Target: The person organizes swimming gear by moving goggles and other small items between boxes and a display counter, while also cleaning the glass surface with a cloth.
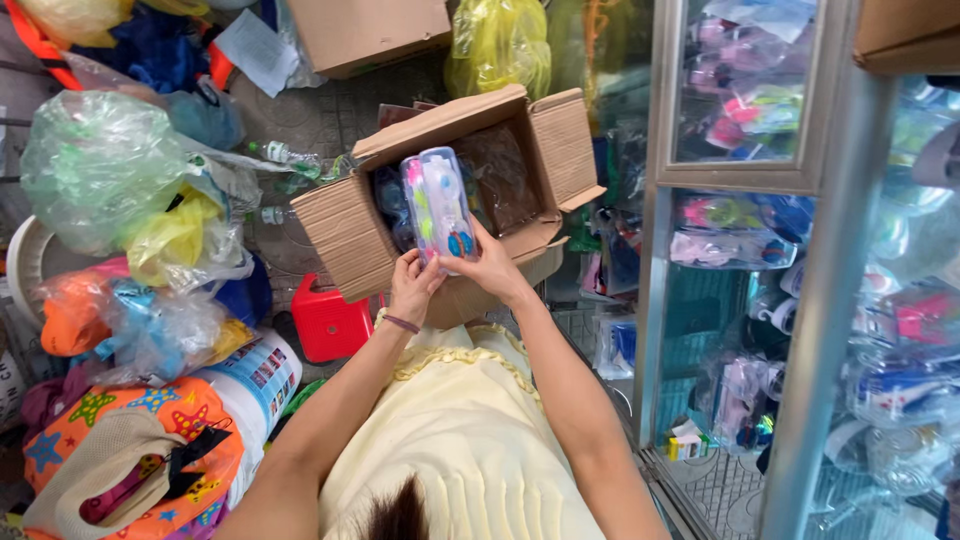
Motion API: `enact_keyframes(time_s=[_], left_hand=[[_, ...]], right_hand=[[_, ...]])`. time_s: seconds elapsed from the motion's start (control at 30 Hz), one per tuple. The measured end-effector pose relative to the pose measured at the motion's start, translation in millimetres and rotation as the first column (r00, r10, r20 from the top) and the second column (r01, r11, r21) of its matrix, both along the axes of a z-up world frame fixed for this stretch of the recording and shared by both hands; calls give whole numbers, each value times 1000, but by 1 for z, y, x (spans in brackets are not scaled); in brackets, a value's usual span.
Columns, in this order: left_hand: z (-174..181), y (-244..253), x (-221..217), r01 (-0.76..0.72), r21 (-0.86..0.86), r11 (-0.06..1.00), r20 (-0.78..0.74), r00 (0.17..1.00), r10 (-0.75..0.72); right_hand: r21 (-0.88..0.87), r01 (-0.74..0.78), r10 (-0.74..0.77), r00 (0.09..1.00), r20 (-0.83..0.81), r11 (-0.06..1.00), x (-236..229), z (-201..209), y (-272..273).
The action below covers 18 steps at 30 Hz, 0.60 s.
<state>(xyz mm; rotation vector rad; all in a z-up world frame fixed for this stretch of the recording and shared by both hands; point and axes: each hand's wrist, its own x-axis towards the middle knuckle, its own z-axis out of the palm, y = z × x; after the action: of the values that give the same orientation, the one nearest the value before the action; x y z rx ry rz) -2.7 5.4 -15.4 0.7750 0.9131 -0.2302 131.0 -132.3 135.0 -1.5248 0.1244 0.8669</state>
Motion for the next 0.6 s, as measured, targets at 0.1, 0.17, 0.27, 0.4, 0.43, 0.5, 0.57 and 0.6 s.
enact_keyframes(time_s=[0.1, 0.17, 0.27, 0.4, 0.43, 0.5, 0.57, 0.6], left_hand=[[-22, 5, -1, -77, 23, 997, -34, 996, 78], [-21, 2, 7, -102, 59, 993, -56, 993, 105], [-9, -3, 10, 49, 191, 980, -145, 989, -21], [24, 8, 6, 346, 413, 842, -115, 937, -329], [35, 11, 5, 357, 411, 839, -114, 933, -341], [53, 22, 0, 188, 913, 362, 26, 858, -513], [54, 37, 15, 196, 952, 235, -22, 810, -585], [54, 41, 22, 255, 959, 127, -128, 783, -608]], right_hand=[[36, -51, 53, 997, -54, 998, 5, -32, 19], [36, -91, 94, 992, -84, 995, 4, -56, 24], [-58, -210, 211, 977, 19, 976, -1, -97, 21], [-209, -325, 369, 900, 233, 922, -15, -132, 12], [-297, -333, 413, 870, 269, 895, -22, -136, 15], [-273, -365, 429, 871, 238, 890, -32, -138, 22], [-199, -330, 375, 888, 266, 923, -41, -138, 39], [-243, -266, 340, 873, 350, 933, -47, -133, 46]])
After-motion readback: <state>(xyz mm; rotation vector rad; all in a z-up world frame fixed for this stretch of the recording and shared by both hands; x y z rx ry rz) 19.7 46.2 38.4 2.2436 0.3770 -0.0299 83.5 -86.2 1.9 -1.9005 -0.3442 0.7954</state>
